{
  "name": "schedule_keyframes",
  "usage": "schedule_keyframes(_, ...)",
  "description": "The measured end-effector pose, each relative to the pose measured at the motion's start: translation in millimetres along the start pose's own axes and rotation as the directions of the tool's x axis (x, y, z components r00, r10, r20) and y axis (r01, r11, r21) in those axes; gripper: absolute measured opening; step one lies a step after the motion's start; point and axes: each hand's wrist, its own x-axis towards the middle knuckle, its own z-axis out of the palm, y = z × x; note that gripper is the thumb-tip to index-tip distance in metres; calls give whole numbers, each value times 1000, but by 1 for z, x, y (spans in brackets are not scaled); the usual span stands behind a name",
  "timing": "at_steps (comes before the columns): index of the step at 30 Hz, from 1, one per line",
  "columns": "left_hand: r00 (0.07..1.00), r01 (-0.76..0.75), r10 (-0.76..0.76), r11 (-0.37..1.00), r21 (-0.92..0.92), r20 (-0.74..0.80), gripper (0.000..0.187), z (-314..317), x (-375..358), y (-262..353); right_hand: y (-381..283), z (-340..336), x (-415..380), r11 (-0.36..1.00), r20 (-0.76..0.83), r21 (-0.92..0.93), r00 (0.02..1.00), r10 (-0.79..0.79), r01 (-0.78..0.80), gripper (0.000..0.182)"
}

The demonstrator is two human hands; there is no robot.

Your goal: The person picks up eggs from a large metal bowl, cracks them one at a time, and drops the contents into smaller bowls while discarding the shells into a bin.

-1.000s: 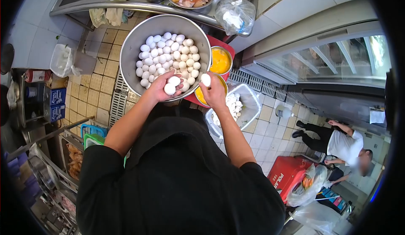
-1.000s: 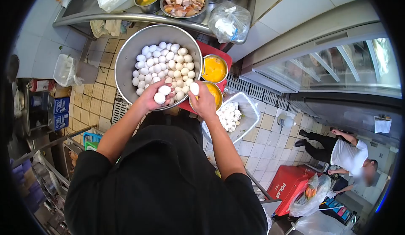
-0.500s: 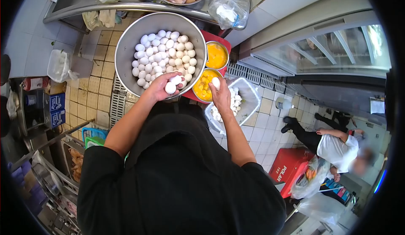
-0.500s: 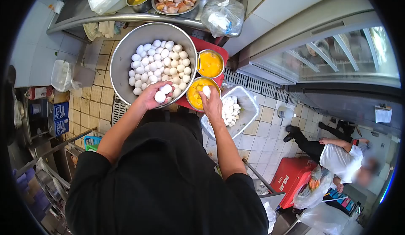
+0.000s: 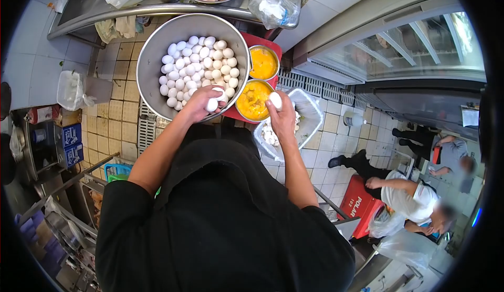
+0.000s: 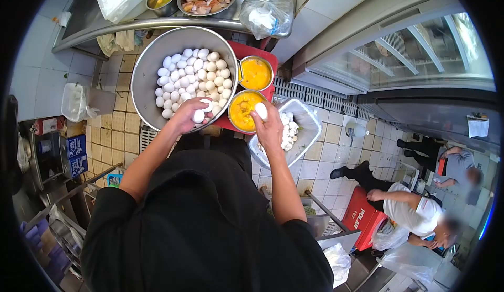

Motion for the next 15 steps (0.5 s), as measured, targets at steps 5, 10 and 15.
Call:
schedule_keyframes(5,985,-149,163,970,194,-61,35,21,-10,11,68,-24,-40,957,-38,-260,992,124,-130,55)
schedule_keyframes(10,982,-183,162,943,279,98,35,47,-12,18,45,-9,-27,992,119,50,987,106,-113,74)
schedule_keyframes(15,978,-201,148,863,463,149,32,67,-4,21,-58,17,12,953,403,293,914,-45,-82,56)
